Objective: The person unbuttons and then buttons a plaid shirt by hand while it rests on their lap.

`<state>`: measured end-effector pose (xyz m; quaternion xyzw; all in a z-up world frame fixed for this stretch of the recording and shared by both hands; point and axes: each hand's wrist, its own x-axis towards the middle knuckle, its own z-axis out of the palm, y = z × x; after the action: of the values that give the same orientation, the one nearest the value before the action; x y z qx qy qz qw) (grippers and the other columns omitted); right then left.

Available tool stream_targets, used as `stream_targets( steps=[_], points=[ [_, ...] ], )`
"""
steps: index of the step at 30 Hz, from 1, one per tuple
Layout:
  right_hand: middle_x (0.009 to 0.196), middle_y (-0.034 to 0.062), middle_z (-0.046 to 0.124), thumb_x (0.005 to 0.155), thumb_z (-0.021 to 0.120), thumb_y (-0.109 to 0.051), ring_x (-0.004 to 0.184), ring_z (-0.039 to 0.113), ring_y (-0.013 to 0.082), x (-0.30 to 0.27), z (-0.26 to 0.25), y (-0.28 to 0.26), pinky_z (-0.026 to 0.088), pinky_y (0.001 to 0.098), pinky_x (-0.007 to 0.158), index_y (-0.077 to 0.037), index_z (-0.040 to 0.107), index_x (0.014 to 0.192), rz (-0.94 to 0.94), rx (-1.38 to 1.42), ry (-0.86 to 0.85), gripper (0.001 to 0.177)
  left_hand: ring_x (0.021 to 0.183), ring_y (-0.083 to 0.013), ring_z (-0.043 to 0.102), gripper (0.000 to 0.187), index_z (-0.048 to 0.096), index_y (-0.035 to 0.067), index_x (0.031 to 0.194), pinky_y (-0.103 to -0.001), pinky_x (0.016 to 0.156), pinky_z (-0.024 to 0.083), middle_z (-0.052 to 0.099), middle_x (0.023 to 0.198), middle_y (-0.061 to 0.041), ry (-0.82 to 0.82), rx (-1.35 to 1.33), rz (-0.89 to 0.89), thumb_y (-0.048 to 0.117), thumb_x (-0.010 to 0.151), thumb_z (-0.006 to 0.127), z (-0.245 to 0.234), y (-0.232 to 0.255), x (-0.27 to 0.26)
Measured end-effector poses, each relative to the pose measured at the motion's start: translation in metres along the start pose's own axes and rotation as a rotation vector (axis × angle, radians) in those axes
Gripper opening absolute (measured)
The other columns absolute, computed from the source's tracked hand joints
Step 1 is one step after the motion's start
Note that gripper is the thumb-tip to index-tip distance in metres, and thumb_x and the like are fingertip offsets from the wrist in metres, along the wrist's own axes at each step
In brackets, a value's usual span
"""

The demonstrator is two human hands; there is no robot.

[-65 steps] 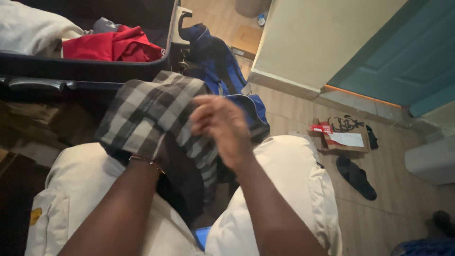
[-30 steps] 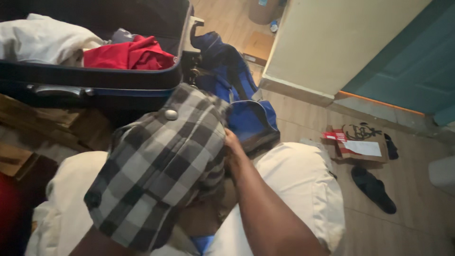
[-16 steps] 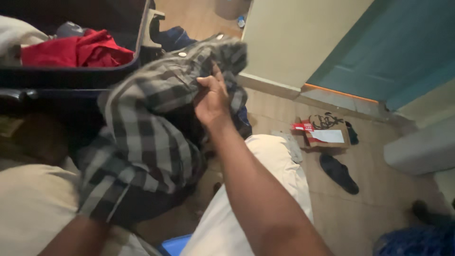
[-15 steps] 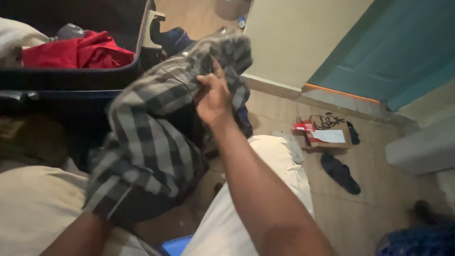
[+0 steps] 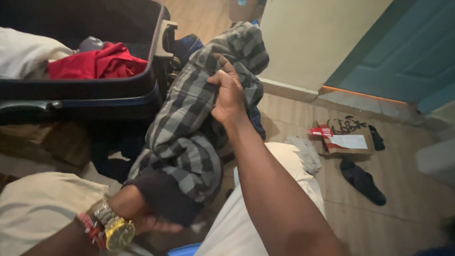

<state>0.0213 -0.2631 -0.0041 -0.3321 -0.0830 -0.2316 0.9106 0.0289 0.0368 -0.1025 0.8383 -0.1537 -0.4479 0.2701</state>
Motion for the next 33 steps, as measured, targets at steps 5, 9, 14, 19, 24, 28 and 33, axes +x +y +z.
stream_targets(
  steps=[5,9,14,19,24,28,33],
  points=[
    [0.111,0.0081,0.069,0.076,0.047,0.011,0.097,0.067,0.0204,-0.002,0.007,-0.002,0.056,0.0344,0.089,-0.004,0.064,0.123,0.047,-0.109,-0.029,0.053,0.103,-0.0312,0.073,0.031,0.067,-0.001,0.116,-0.043,0.085,0.06,0.075,0.114,-0.02,-0.088,-0.007,-0.049,0.021,0.095,0.068,-0.043,0.038,-0.036],
    [0.111,0.0042,0.069,0.077,0.05,0.008,0.093,0.065,0.0154,-0.023,0.031,-0.001,0.054,0.0279,0.081,-0.004,0.07,0.114,0.142,-0.391,-0.094,0.044,0.104,-0.0314,0.073,0.031,0.067,-0.001,0.118,-0.043,0.086,0.06,0.075,0.115,-0.02,0.111,-0.003,0.071,0.021,0.095,0.068,-0.079,0.081,-0.086],
    [0.106,0.004,0.067,0.07,0.061,0.011,0.095,0.064,0.0144,-0.054,0.061,0.0,0.054,0.0275,0.076,-0.002,0.071,0.101,0.275,-0.433,-0.384,0.035,0.133,-0.033,0.055,0.078,0.041,-0.001,0.148,-0.042,0.106,0.045,0.055,0.145,-0.023,0.652,0.281,0.974,0.006,0.078,0.075,-0.107,0.141,-0.085],
    [0.101,0.0024,0.066,0.063,0.064,0.01,0.099,0.063,0.0118,-0.074,0.073,-0.012,0.055,0.0249,0.08,-0.001,0.07,0.096,0.285,-0.55,-0.493,0.035,0.147,-0.0341,0.043,0.095,0.027,0.001,0.159,-0.041,0.117,0.039,0.042,0.157,-0.025,0.552,0.254,1.063,-0.008,0.072,0.063,-0.122,0.152,-0.056],
    [0.098,0.0035,0.065,0.063,0.066,0.01,0.094,0.062,0.0134,-0.079,0.075,-0.014,0.052,0.0245,0.081,0.0,0.07,0.096,0.409,-0.472,-0.572,0.035,0.146,-0.0323,0.042,0.095,0.019,0.005,0.163,-0.039,0.113,0.041,0.04,0.16,-0.023,0.314,0.004,0.909,0.009,0.079,0.063,-0.144,0.139,-0.042],
    [0.1,0.0034,0.066,0.059,0.069,0.011,0.101,0.063,0.0132,-0.082,0.08,-0.01,0.05,0.0238,0.091,-0.001,0.069,0.095,0.392,-0.533,-0.708,0.038,0.137,-0.0289,0.049,0.091,0.016,0.011,0.167,-0.037,0.102,0.044,0.041,0.156,-0.021,0.353,-0.284,0.558,0.04,0.095,0.063,-0.153,0.132,-0.049],
    [0.098,0.003,0.066,0.061,0.07,0.011,0.097,0.062,0.013,-0.091,0.089,-0.003,0.051,0.026,0.085,-0.001,0.07,0.096,0.492,-0.526,-0.758,0.037,0.091,-0.0192,0.065,0.069,0.051,0.002,0.137,-0.034,0.074,0.051,0.069,0.112,-0.016,0.467,-0.323,0.54,0.043,0.088,0.077,-0.149,0.127,-0.06]
  ],
)
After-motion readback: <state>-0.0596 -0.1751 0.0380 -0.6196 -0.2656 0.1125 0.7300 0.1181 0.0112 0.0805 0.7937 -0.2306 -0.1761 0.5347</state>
